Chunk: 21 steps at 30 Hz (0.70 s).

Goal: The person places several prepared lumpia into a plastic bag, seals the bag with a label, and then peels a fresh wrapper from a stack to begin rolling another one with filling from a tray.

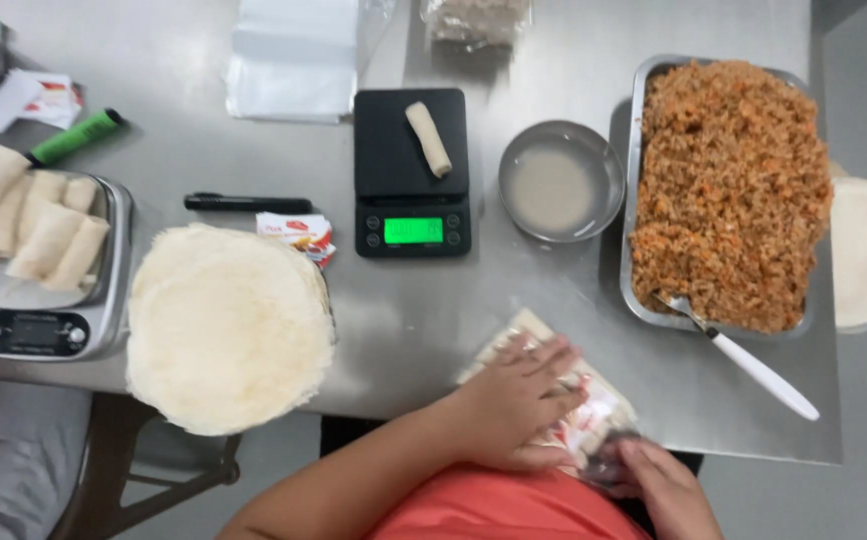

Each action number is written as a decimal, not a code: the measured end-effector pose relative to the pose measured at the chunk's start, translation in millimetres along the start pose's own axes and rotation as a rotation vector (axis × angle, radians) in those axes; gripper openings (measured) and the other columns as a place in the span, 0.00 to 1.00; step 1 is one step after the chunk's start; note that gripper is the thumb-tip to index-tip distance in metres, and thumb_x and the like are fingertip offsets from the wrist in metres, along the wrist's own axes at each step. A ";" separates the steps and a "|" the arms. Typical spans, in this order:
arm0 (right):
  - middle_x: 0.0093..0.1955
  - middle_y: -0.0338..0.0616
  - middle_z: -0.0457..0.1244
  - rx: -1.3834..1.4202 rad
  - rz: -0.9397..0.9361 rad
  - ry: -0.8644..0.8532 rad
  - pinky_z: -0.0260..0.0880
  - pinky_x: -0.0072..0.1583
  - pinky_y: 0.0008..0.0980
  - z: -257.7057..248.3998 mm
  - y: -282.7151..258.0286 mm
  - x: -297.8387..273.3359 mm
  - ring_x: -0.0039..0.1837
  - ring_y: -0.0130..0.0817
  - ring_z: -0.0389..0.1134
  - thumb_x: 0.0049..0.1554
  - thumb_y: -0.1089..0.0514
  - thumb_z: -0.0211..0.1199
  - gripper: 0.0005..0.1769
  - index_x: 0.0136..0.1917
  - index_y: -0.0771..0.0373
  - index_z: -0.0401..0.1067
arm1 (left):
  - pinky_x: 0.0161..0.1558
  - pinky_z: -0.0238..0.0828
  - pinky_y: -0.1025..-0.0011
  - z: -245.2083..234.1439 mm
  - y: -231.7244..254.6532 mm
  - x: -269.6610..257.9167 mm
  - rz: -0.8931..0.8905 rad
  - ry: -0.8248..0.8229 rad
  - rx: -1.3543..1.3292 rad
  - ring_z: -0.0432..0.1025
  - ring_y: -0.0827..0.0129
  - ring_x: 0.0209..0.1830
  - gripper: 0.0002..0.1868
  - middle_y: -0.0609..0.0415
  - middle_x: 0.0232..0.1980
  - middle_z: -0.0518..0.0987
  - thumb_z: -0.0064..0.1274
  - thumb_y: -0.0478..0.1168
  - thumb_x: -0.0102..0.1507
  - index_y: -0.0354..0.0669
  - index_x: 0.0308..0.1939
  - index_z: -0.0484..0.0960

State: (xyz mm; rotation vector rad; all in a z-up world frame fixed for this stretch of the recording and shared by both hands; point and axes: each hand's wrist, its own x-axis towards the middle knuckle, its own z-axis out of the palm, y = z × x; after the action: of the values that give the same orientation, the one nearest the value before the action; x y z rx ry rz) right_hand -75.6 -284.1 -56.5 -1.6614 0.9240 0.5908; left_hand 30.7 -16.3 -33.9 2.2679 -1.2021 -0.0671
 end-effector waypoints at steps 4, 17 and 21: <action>0.39 0.74 0.69 0.362 -0.143 0.110 0.70 0.48 0.49 -4.1 39.0 23.2 0.41 0.57 0.69 0.64 0.64 0.59 0.14 0.49 0.82 0.76 | 0.62 0.66 0.51 -30.2 -18.4 1.6 0.067 0.313 -0.381 0.75 0.49 0.63 0.18 0.41 0.64 0.79 0.46 0.47 0.70 0.41 0.56 0.81; 0.47 0.29 0.58 0.065 -1.021 -0.172 0.66 0.40 0.27 -32.9 -416.0 103.9 0.46 0.22 0.62 0.71 0.45 0.55 0.12 0.47 0.48 0.62 | 0.42 0.67 0.57 -45.6 -33.2 -79.3 -0.193 0.523 -0.096 0.71 0.52 0.37 0.03 0.46 0.45 0.78 0.49 0.33 0.63 0.37 0.36 0.77; 0.61 0.31 0.73 0.187 -1.122 -0.230 0.82 0.54 0.24 71.0 -497.3 79.2 0.66 0.34 0.82 0.60 0.29 0.45 0.28 0.60 0.43 0.73 | 0.37 0.65 0.57 -52.0 -37.7 -72.4 -0.210 0.517 -0.075 0.70 0.52 0.34 0.03 0.46 0.42 0.78 0.51 0.34 0.61 0.38 0.35 0.77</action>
State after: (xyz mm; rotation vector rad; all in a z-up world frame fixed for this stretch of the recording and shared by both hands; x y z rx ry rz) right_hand 381.1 -186.0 144.8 -1.6021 -0.1846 -0.0867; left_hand 31.1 80.0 -24.5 2.1508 -0.6793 0.3664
